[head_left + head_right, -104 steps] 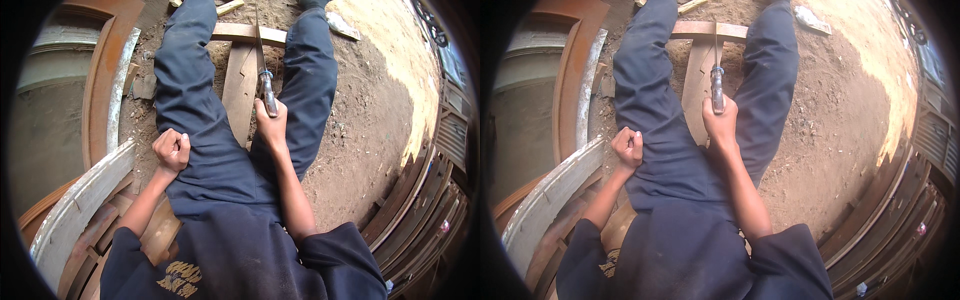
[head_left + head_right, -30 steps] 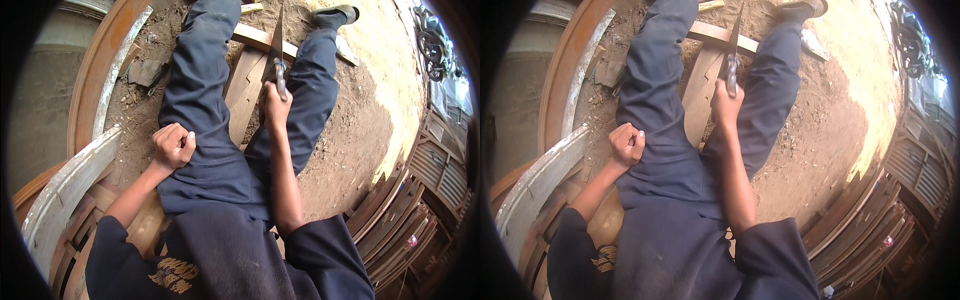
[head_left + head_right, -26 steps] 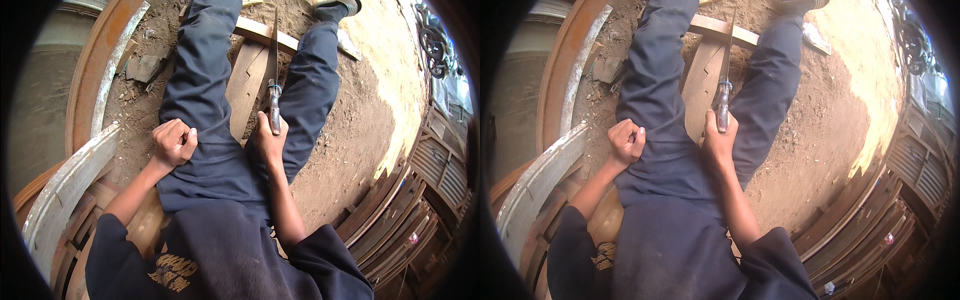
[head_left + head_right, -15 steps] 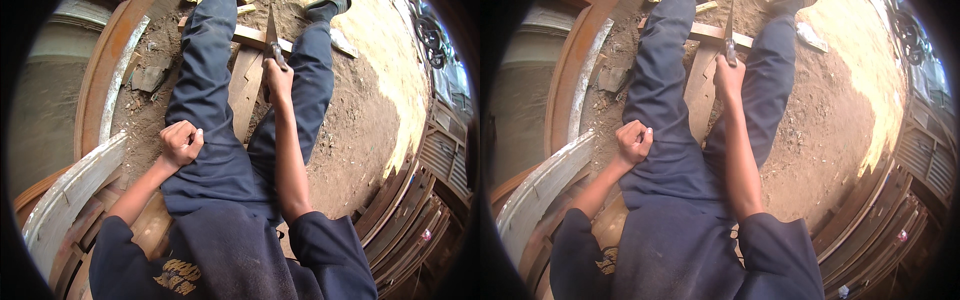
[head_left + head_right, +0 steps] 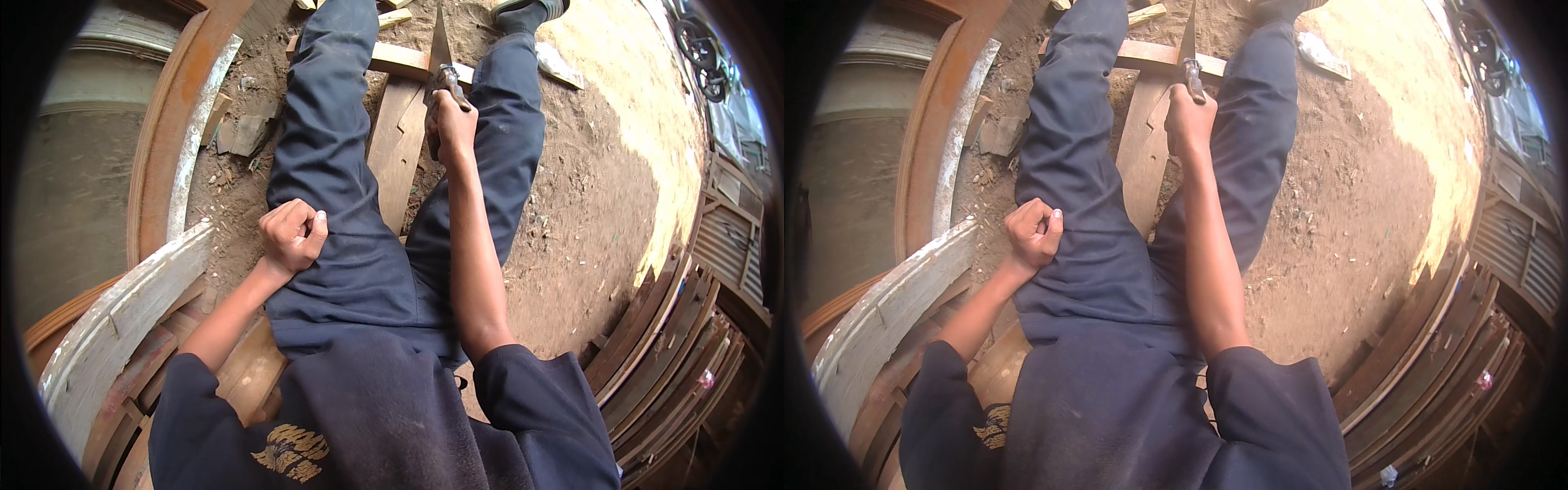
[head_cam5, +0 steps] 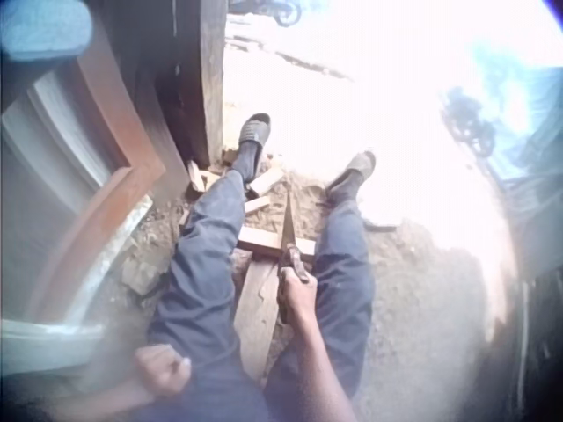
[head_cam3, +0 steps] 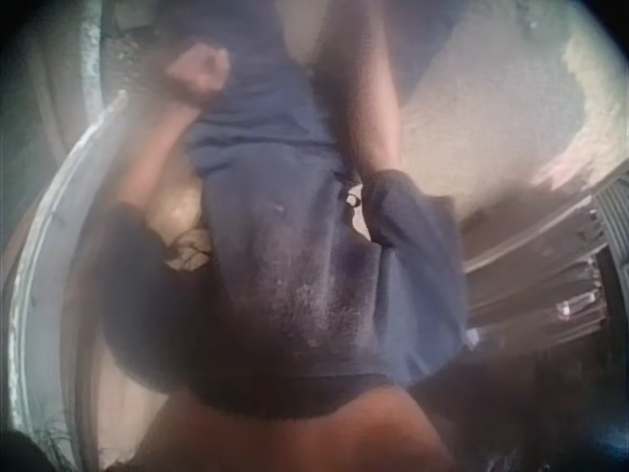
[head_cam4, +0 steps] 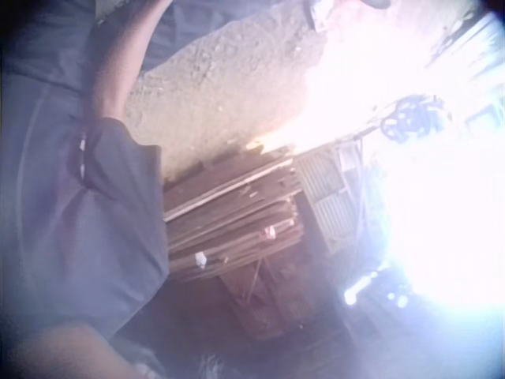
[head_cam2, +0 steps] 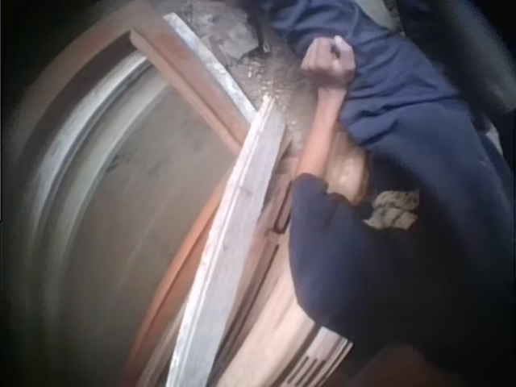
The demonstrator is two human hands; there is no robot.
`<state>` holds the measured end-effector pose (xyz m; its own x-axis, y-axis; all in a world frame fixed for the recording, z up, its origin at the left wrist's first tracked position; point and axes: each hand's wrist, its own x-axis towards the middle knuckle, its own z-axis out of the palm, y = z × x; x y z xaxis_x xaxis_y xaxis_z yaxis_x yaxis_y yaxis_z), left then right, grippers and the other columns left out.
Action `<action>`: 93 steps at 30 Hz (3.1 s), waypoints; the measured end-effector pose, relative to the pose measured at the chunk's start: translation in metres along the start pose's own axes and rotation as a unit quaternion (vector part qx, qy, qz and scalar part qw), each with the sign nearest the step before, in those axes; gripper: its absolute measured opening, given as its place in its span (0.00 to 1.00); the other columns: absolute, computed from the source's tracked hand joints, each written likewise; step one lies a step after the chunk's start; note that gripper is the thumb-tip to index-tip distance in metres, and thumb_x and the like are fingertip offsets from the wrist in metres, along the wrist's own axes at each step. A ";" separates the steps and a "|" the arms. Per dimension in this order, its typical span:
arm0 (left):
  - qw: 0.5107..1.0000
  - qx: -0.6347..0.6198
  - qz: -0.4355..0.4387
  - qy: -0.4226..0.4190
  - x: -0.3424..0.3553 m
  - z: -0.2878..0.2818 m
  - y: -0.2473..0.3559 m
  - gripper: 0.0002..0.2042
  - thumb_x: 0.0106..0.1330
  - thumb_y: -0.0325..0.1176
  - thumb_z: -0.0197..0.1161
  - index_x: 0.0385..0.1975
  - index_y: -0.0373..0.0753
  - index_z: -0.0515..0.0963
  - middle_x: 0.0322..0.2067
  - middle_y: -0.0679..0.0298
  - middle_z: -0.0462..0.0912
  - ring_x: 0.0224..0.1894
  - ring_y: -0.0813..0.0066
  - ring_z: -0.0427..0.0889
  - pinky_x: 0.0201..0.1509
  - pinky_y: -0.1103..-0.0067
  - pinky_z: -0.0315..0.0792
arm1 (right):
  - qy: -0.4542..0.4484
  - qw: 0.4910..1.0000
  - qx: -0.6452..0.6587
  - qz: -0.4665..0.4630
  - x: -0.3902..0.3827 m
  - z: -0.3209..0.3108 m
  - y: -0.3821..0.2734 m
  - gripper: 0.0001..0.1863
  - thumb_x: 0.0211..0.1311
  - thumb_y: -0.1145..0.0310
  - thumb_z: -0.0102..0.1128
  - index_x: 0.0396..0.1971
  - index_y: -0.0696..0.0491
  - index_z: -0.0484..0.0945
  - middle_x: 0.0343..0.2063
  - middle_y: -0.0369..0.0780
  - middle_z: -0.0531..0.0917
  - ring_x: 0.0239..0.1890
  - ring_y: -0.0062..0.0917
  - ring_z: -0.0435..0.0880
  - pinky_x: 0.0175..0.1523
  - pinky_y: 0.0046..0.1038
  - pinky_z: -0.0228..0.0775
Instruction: The person uses a hand saw to cut a small piece of wood placed between their legs. They hold the wood steady with their left hand and saw with their right hand, producing small cut-off pieces that fall to the ground.
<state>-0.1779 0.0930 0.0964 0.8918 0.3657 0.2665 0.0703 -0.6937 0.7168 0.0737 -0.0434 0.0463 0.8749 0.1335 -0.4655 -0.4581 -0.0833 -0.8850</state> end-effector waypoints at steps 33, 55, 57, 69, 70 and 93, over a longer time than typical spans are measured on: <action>0.906 -0.314 -0.259 -0.112 0.119 0.130 0.054 0.39 0.56 0.55 0.67 0.55 0.27 0.63 0.48 0.45 0.74 0.52 0.58 0.76 0.56 0.70 0.71 | -0.040 0.987 -0.069 -0.138 -0.030 -0.013 0.005 0.14 0.66 0.65 0.55 0.23 0.57 0.73 0.18 0.31 0.74 0.21 0.12 0.69 0.25 0.22 0.62; 0.795 -0.397 -0.380 -0.254 0.083 0.120 0.065 0.51 0.52 0.61 0.69 0.63 0.29 0.48 0.60 0.47 0.58 0.61 0.62 0.67 0.57 0.70 0.72 | 0.019 0.994 -0.071 -0.079 -0.090 -0.025 0.001 0.19 0.62 0.67 0.64 0.45 0.57 0.65 0.32 0.39 0.78 0.30 0.17 0.76 0.33 0.21 0.71; 0.752 -0.467 -0.373 -0.278 0.098 0.118 0.066 0.49 0.54 0.61 0.67 0.64 0.33 0.49 0.60 0.50 0.59 0.61 0.61 0.68 0.56 0.69 0.72 | -0.053 0.991 -0.043 -0.118 -0.077 -0.029 -0.004 0.15 0.63 0.68 0.63 0.42 0.57 0.68 0.32 0.37 0.78 0.28 0.16 0.75 0.32 0.20 0.70; 0.707 -0.558 -0.367 -0.231 0.101 0.114 0.077 0.28 0.62 0.52 0.60 0.56 0.40 0.67 0.49 0.62 0.73 0.51 0.73 0.75 0.53 0.76 0.71 | -0.087 0.985 -0.062 -0.137 -0.076 -0.019 -0.017 0.14 0.67 0.67 0.58 0.23 0.55 0.69 0.19 0.30 0.71 0.23 0.12 0.65 0.27 0.20 0.60; 0.720 -0.554 -0.355 -0.220 0.093 0.116 0.077 0.28 0.62 0.51 0.60 0.56 0.40 0.67 0.49 0.63 0.73 0.50 0.74 0.75 0.54 0.76 0.70 | -0.087 0.986 -0.055 -0.131 -0.086 -0.020 -0.014 0.13 0.67 0.67 0.58 0.23 0.56 0.70 0.19 0.30 0.71 0.23 0.12 0.65 0.28 0.19 0.60; 0.692 -0.521 -0.401 -0.299 0.115 0.124 0.050 0.34 0.56 0.55 0.60 0.60 0.43 0.63 0.50 0.56 0.71 0.53 0.67 0.73 0.54 0.73 0.69 | -0.044 0.986 -0.048 -0.154 -0.055 -0.005 -0.004 0.14 0.69 0.66 0.56 0.23 0.57 0.70 0.18 0.29 0.69 0.22 0.12 0.63 0.26 0.20 0.57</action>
<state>-0.0168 0.0235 0.0833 0.8005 -0.1649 -0.5763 0.5668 0.5209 0.6382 0.0285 -0.0557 0.0756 0.9515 0.2511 -0.1780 -0.1524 -0.1178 -0.9813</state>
